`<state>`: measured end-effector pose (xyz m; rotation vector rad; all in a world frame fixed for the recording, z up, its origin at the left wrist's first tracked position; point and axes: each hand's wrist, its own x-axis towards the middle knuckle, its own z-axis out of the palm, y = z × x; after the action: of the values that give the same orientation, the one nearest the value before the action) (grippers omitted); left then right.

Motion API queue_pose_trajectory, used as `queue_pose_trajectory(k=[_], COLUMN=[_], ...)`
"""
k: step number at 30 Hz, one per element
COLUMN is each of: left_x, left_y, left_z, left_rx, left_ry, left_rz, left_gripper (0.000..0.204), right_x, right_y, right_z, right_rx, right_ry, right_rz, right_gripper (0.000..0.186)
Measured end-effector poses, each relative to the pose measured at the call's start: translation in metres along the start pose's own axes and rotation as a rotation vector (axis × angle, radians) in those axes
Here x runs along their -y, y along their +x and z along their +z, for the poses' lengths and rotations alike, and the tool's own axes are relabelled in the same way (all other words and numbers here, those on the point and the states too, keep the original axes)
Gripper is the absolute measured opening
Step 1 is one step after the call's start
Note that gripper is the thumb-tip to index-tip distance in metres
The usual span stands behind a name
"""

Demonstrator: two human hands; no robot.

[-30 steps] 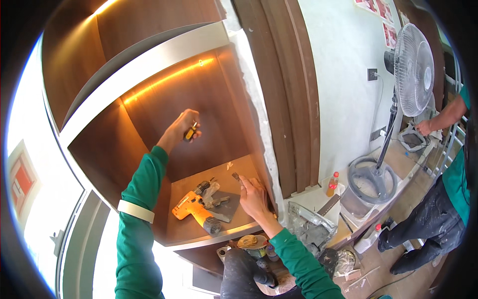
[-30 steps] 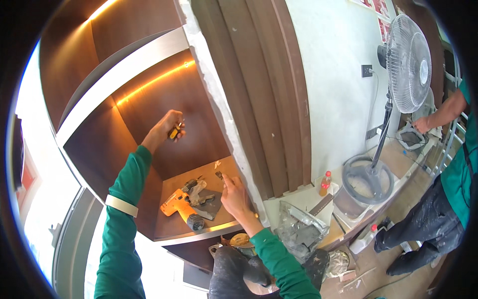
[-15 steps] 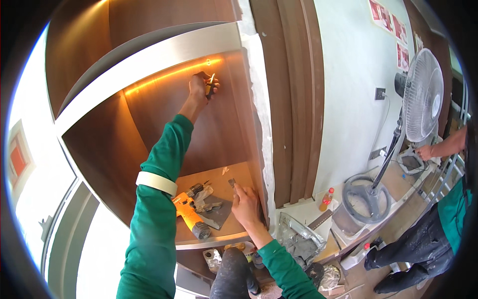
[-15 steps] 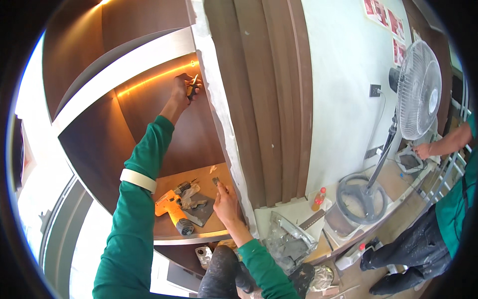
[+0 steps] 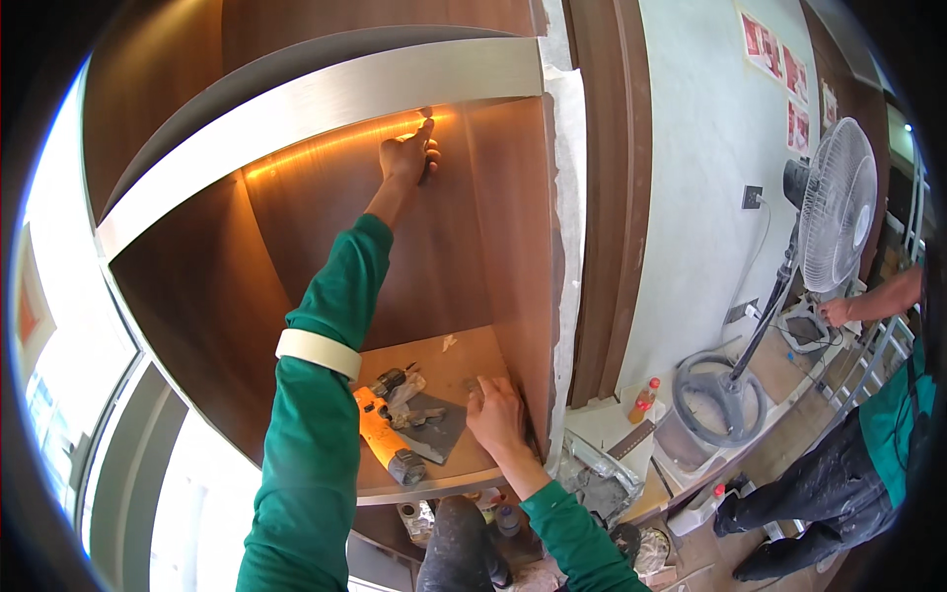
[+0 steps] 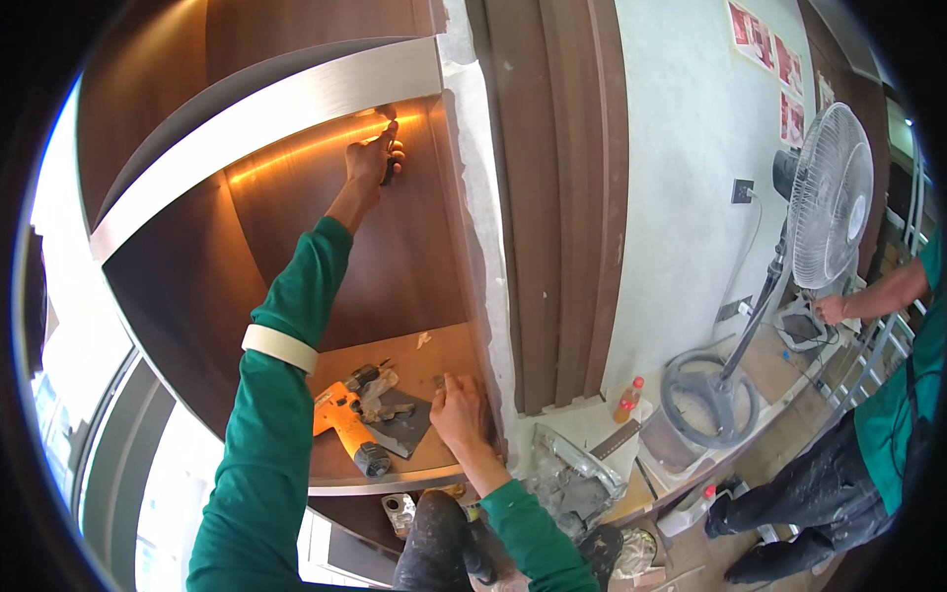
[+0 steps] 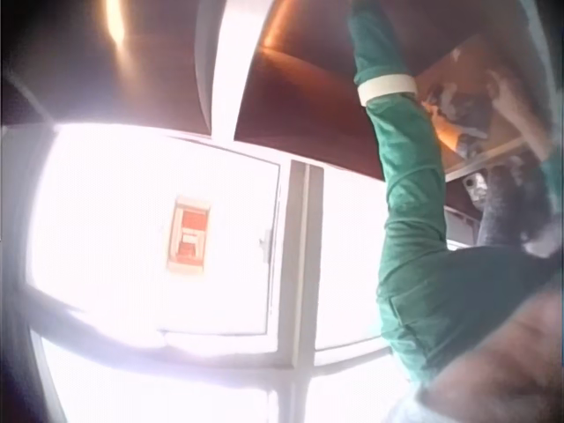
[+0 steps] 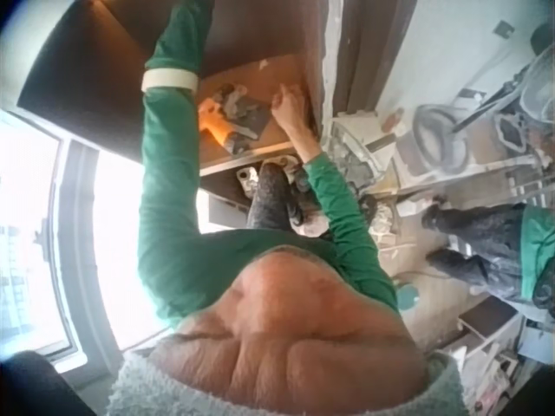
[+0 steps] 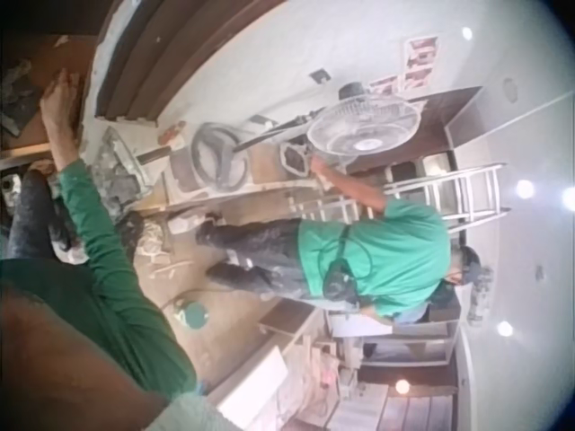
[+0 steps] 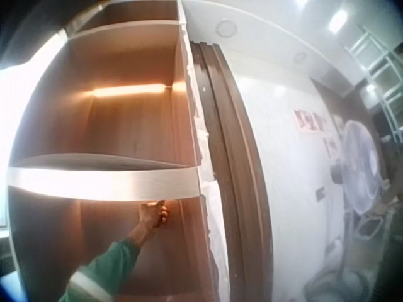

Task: The person installs an LED strip along the inner edge of a curved wooden cabinet. They use a small handheld tool to press and adjust the strip into place, working continuously along the curve. A second person is visible in the background using a floor polisher.

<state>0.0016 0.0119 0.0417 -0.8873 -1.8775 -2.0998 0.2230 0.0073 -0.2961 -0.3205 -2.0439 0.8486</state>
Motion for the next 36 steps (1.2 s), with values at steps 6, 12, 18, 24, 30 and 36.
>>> queue_pose_trajectory(k=[6,12,18,24,30,36], left_x=[-0.014,0.006,0.000,-0.014,0.010,0.023], left_y=[0.000,-0.027,-0.131,-0.140,-0.073,-0.032], left_z=[-0.001,-0.022,-0.059,-0.070,-0.094,-0.074], left_rx=[-0.108,0.143,0.423,0.472,0.243,0.120], left_ry=[-0.028,-0.389,-0.230,-0.474,0.585,1.243], left_rz=[-0.002,-0.206,-0.157,-0.132,0.272,0.809], left_gripper=[0.037,0.024,0.020,0.022,0.042,0.064], right_x=[0.007,0.018,0.113,0.165,0.181,0.185], right_y=[0.000,0.000,0.078,0.154,0.186,0.201], right_z=[-0.002,-0.014,-0.051,-0.048,-0.072,-0.082], right_rx=[-0.106,-0.207,-0.144,-0.057,-0.230,-0.237], right_ry=[0.026,0.179,0.816,0.796,0.753,0.752], right_rz=[-0.046,-0.144,0.139,0.002,0.204,0.169], right_gripper=[0.027,0.029,0.054,0.048,0.031,0.028])
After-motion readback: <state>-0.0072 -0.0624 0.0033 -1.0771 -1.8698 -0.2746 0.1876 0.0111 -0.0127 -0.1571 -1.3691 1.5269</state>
